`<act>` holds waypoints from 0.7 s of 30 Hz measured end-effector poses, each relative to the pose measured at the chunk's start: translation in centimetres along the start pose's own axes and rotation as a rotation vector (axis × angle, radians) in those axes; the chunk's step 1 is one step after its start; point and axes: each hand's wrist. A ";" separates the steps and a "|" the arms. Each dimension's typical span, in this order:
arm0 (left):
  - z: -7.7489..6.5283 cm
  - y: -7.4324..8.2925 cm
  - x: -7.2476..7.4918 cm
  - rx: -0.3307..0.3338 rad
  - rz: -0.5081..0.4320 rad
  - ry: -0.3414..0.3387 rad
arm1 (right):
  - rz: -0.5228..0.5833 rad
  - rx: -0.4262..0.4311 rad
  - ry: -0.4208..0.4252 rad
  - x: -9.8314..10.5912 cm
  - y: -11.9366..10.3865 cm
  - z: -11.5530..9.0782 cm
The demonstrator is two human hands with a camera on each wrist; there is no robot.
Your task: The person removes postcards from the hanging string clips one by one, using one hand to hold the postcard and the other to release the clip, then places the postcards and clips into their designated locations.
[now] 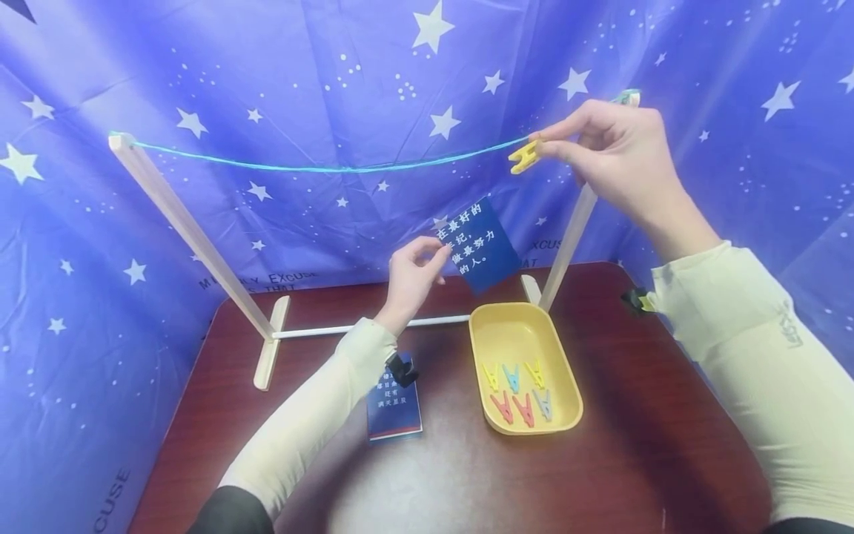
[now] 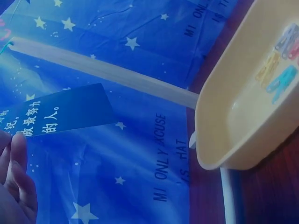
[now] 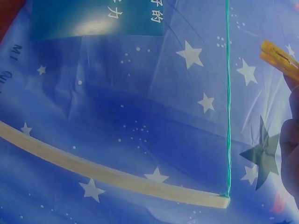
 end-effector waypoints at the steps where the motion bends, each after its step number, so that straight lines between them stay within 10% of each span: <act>1: 0.0 -0.1 0.2 0.001 0.002 -0.001 | -0.015 0.011 -0.011 -0.1 0.1 -0.1; 21: -1.7 -0.7 4.9 0.075 -0.015 0.003 | -0.249 -0.010 -0.205 -2.6 3.3 -3.7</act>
Point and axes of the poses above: each hand's wrist, its own z-axis towards the middle knuckle, its own x-axis out of the back of the hand, y = z × x, and after that the axes turned 2 degrees about -y, right-handed
